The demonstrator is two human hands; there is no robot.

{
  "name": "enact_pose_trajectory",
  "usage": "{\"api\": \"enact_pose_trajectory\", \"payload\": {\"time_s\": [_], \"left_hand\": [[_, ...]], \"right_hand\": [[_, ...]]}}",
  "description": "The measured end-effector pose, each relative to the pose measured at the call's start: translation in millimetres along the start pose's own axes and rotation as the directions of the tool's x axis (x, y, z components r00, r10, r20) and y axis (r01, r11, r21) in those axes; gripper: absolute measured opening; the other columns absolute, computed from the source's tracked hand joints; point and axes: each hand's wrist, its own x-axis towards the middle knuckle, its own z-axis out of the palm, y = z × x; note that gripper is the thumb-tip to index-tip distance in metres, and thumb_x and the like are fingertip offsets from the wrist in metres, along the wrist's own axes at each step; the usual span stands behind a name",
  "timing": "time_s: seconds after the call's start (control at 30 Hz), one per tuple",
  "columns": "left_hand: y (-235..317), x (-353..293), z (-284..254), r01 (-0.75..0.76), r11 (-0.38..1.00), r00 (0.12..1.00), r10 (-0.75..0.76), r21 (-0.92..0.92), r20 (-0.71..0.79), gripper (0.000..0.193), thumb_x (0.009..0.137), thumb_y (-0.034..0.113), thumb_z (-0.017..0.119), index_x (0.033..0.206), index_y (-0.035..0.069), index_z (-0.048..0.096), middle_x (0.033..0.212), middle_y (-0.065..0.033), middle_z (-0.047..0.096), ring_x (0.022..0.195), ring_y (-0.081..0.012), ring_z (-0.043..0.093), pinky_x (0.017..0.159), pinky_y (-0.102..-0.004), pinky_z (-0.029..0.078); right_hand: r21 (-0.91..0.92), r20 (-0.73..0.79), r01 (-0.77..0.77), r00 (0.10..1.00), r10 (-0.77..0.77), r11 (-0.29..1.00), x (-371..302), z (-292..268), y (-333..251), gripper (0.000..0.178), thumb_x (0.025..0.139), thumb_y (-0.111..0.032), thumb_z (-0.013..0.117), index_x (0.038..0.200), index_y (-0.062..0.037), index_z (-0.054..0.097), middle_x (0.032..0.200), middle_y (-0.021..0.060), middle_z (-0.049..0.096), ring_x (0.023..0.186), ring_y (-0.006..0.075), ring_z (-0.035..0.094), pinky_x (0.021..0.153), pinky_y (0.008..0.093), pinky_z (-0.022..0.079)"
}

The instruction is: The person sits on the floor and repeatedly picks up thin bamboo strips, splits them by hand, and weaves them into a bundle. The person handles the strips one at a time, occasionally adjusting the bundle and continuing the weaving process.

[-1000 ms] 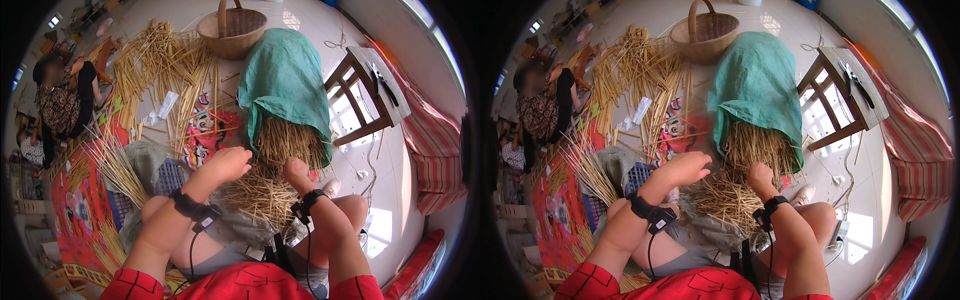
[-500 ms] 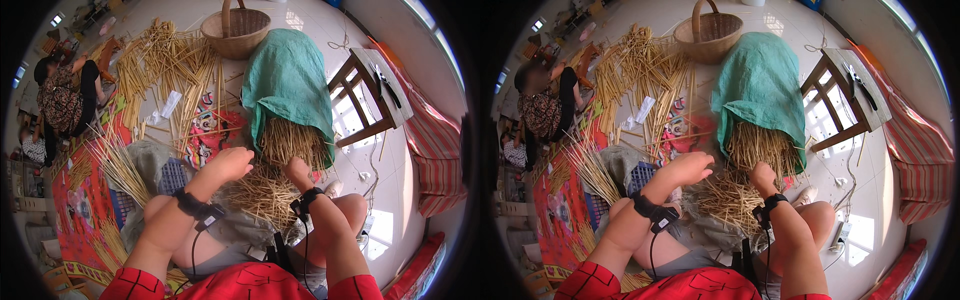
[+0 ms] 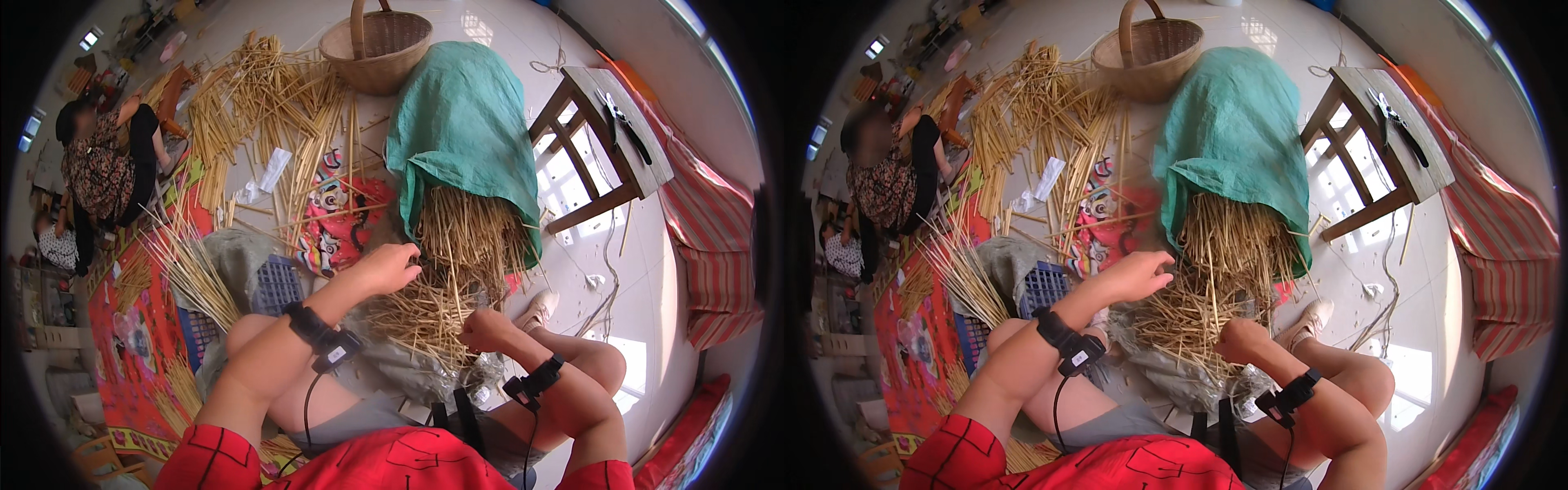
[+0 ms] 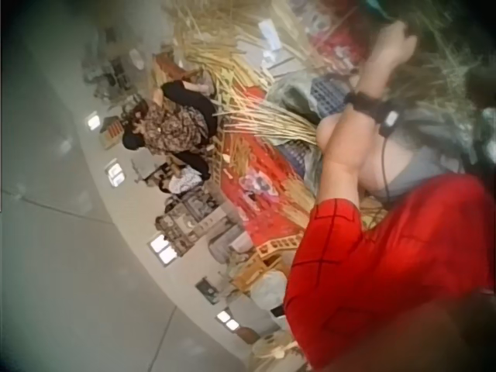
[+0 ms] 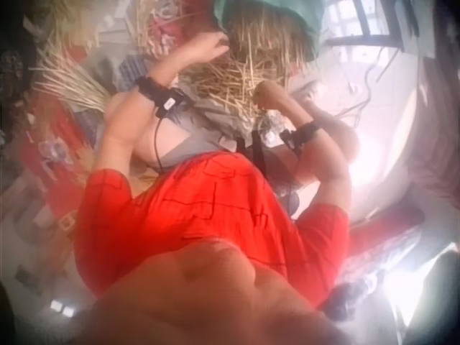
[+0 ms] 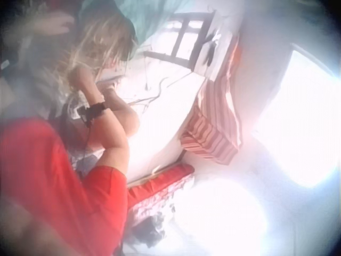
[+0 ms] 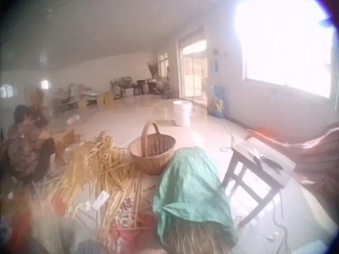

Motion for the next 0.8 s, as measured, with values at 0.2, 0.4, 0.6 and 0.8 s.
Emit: {"api": "enact_pose_trajectory", "payload": {"time_s": [0.2, 0.4, 0.6, 0.8], "left_hand": [[12, 17, 70, 0.326, 0.689, 0.944, -0.268, -0.647, 0.191, 0.038, 0.094, 0.024, 0.055, 0.120, -0.004, 0.048, 0.091, -0.0112, 0.066, 0.064, -0.0102, 0.060, 0.053, -0.0228, 0.047], [24, 19, 90, 0.411, 0.404, 0.911, -0.193, -0.817, 0.364, 0.019, 0.095, 0.019, 0.053, 0.101, 0.001, 0.055, 0.085, -0.0092, 0.067, 0.055, -0.0058, 0.047, 0.045, -0.0190, 0.039], [61, -6, 97, 0.511, 0.096, 0.860, -0.050, -0.854, 0.508, 0.017, 0.096, 0.020, 0.053, 0.100, 0.004, 0.056, 0.091, -0.0036, 0.064, 0.075, -0.0081, 0.063, 0.063, -0.0185, 0.052], [87, -13, 71, 0.538, 0.178, 0.801, 0.196, -0.824, 0.566, 0.024, 0.097, 0.027, 0.052, 0.099, 0.004, 0.060, 0.085, -0.0019, 0.065, 0.069, -0.0060, 0.062, 0.059, -0.0158, 0.047]], "right_hand": [[0.357, 0.152, 0.161, 0.962, -0.227, 0.920, -52, 9, -25, 0.028, 0.079, -0.029, 0.058, 0.070, -0.0042, 0.068, 0.063, 0.0086, 0.066, 0.059, 0.0222, 0.065, 0.063, 0.0341, 0.051], [0.498, 0.126, 0.238, 0.931, -0.341, 0.834, -86, -9, -42, 0.047, 0.085, -0.048, 0.060, 0.072, -0.0030, 0.067, 0.064, 0.0098, 0.065, 0.060, 0.0218, 0.064, 0.060, 0.0350, 0.049], [0.440, -0.228, 0.139, 0.973, -0.040, 0.887, -57, -45, -1, 0.044, 0.091, -0.043, 0.055, 0.082, -0.0016, 0.068, 0.069, 0.0140, 0.065, 0.067, 0.0238, 0.064, 0.063, 0.0370, 0.049], [0.746, -0.366, 0.328, 0.929, -0.054, 0.580, -39, -47, 8, 0.030, 0.095, -0.017, 0.051, 0.122, -0.0039, 0.054, 0.084, 0.0072, 0.063, 0.081, 0.0139, 0.060, 0.069, 0.0295, 0.049]]}}
